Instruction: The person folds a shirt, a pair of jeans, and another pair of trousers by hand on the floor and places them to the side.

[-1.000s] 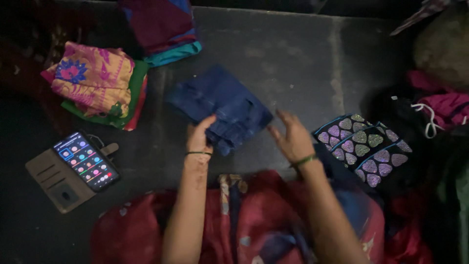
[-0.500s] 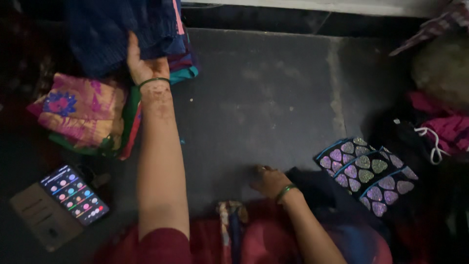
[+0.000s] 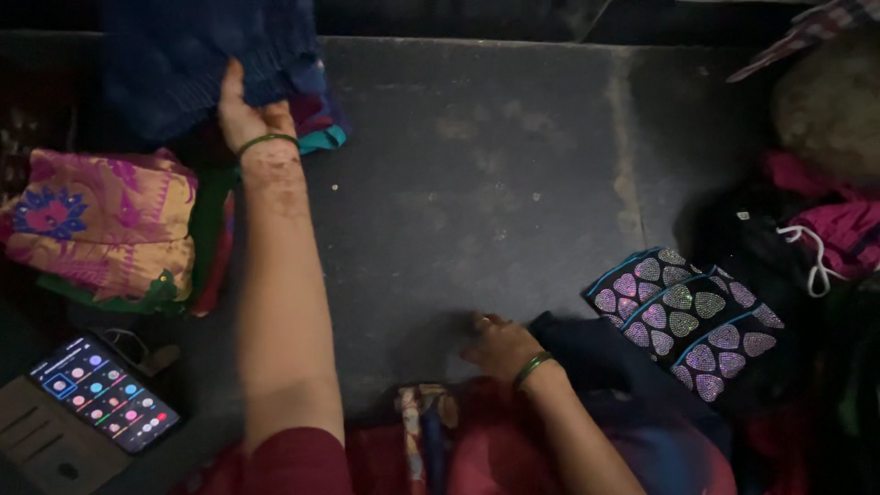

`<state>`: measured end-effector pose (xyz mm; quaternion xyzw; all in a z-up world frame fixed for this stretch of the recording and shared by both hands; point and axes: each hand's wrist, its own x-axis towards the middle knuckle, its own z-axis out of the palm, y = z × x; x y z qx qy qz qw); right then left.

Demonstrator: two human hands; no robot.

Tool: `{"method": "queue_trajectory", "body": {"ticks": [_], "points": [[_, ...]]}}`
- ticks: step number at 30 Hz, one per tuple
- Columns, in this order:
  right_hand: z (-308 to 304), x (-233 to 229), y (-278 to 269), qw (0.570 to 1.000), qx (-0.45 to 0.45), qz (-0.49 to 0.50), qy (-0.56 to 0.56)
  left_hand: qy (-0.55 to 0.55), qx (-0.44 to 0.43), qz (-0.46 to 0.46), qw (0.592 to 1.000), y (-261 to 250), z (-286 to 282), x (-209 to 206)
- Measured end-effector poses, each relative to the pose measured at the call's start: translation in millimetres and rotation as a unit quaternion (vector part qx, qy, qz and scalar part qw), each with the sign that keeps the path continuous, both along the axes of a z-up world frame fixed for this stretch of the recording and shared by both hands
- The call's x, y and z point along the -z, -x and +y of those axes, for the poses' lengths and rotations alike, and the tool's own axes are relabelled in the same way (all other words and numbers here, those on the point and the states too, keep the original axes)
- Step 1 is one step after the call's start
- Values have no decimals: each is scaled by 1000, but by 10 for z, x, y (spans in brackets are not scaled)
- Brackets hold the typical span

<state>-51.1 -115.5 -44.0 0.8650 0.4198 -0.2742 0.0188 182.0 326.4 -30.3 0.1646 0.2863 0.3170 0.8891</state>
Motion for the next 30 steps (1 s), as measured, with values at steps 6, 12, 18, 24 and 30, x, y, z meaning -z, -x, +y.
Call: {"method": "queue_trajectory", "body": {"ticks": [6,12,18,24,30], "points": [[137,-301,-15,952,277,127,-2,0,-14,-139,990,-56,-10,140],[111,-332,-38,951,280,133,-17,-123,23,322,938,26,33,143],[99,-309,-21,955,269,128,-2,-74,86,283,952,-108,276,445],[95,-458,-49,947,290,141,4,-107,111,267,951,519,-178,76],[-169,-590,-136,943,325,47,-49,-434,307,273,802,2080,-1351,-288]]}}
